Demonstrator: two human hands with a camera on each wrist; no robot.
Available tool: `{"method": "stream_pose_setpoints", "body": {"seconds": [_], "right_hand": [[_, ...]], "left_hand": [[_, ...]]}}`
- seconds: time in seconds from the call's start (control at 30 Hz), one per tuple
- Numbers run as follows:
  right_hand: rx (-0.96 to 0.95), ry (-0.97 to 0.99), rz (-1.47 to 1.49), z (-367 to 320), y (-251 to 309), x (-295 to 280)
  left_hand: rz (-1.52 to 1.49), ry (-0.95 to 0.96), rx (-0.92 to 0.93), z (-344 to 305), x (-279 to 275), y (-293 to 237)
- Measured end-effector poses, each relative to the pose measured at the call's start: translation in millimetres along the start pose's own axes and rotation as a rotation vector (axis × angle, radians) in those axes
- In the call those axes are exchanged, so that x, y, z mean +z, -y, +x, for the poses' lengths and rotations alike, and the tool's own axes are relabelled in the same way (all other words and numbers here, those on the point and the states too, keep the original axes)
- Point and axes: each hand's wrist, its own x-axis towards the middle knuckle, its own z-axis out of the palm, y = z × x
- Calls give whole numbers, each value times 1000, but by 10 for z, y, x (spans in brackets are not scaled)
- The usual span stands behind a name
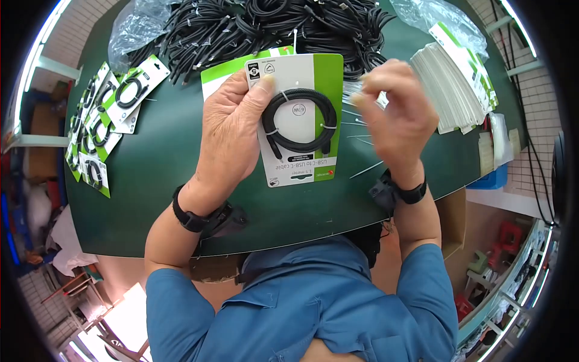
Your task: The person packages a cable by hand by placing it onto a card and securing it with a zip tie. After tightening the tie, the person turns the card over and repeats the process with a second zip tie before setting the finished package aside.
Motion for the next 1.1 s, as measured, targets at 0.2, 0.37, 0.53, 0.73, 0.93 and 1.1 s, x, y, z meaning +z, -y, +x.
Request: {"method": "stream_pose_setpoints", "body": {"seconds": [0.2, 0.37, 0.53, 0.73, 0.93, 1.1], "right_hand": [[-425, 396, -510, -56, 17, 196], [-413, 412, -546, -62, 34, 236], [-434, 388, -566, -61, 32, 231], [-439, 293, -535, -38, 46, 229], [-449, 310, -549, -70, 92, 218], [-481, 339, -501, -128, 157, 235]], "left_hand": [[-65, -30, -41, 1, -8, 57], [-111, -27, -97, -20, -34, 117], [-62, 17, -112, -44, -48, 117], [171, 154, 36, -135, 33, -13], [12, 104, -22, -99, -14, 95], [-122, 49, -65, -47, -50, 67]]}}
